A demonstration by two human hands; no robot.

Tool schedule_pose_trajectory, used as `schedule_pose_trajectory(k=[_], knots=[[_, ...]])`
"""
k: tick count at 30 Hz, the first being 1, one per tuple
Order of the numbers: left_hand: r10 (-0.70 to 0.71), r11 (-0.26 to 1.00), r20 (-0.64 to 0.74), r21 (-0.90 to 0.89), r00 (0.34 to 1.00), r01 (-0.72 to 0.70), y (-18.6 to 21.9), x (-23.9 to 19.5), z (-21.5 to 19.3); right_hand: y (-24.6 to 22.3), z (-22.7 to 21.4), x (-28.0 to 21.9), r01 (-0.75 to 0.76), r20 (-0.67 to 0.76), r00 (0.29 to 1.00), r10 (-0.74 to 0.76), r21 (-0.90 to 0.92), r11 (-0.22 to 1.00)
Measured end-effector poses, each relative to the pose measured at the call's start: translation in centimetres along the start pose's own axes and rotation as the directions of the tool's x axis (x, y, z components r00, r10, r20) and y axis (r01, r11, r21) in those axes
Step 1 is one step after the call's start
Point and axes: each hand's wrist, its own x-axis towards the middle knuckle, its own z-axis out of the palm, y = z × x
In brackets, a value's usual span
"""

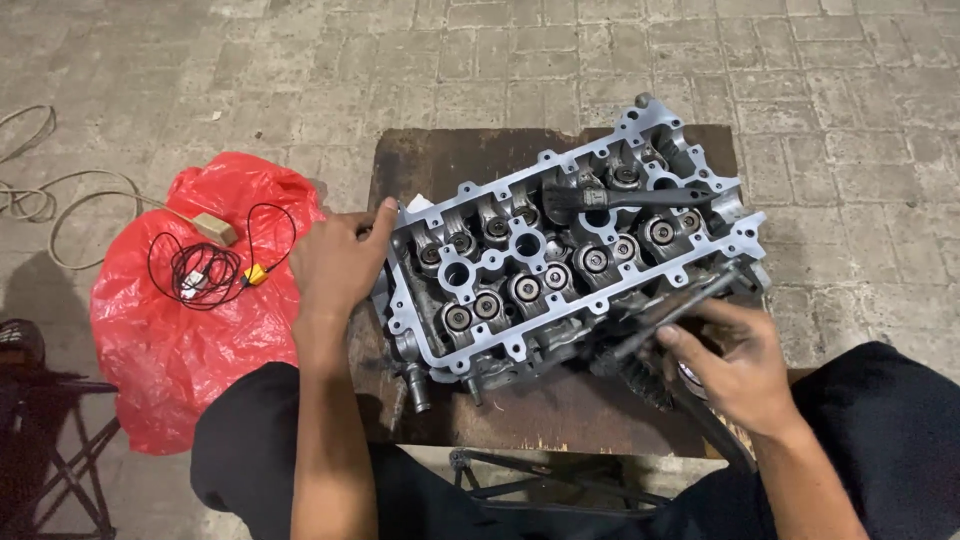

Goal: The person scrubs the inside of a disassembled engine block with a wire brush, focusing on the valve and camshaft areas. They then use a small metal tool to scrape and clean specific parts of the engine block.

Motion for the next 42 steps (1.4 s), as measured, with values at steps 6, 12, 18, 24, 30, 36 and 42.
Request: schedule_pose_trajectory(k=[6,12,18,24,30,36,42], knots=[[-0.015,1.0,0.03,0.018,0.999,0.014,0.2,0.0,-0.3,-0.1,-0.1,3.1,0.117,0.276,0.959,-0.069,-0.159,0.98],[0.036,0.999,0.01,-0.018,0.999,-0.035,0.0,-0.2,-0.3,-2.3,-0.2,7.6,0.223,0.557,0.83,-0.026,-0.29,0.93],[0.062,0.998,-0.012,-0.029,0.998,-0.062,-0.2,0.0,-0.1,-2.5,0.7,5.2,0.446,0.504,0.824,-0.259,-0.295,0.845],[0.06,0.998,-0.014,-0.03,0.998,-0.061,-0.2,0.0,-0.2,-2.1,1.2,4.6,0.395,0.564,0.811,-0.155,-0.334,0.856],[0.105,0.993,-0.011,-0.052,0.994,-0.105,-0.9,0.3,0.5,-2.9,1.7,4.7,0.334,0.518,0.845,-0.129,-0.325,0.885],[-0.016,0.991,0.043,-0.136,0.999,0.021,0.2,-0.6,-1.1,0.4,1.6,3.8,0.268,0.345,0.929,-0.131,-0.386,0.883],[-0.013,0.993,0.063,-0.119,0.998,0.021,0.6,-1.0,-1.5,-1.8,2.6,4.1,0.238,0.368,0.925,-0.094,-0.368,0.899]])
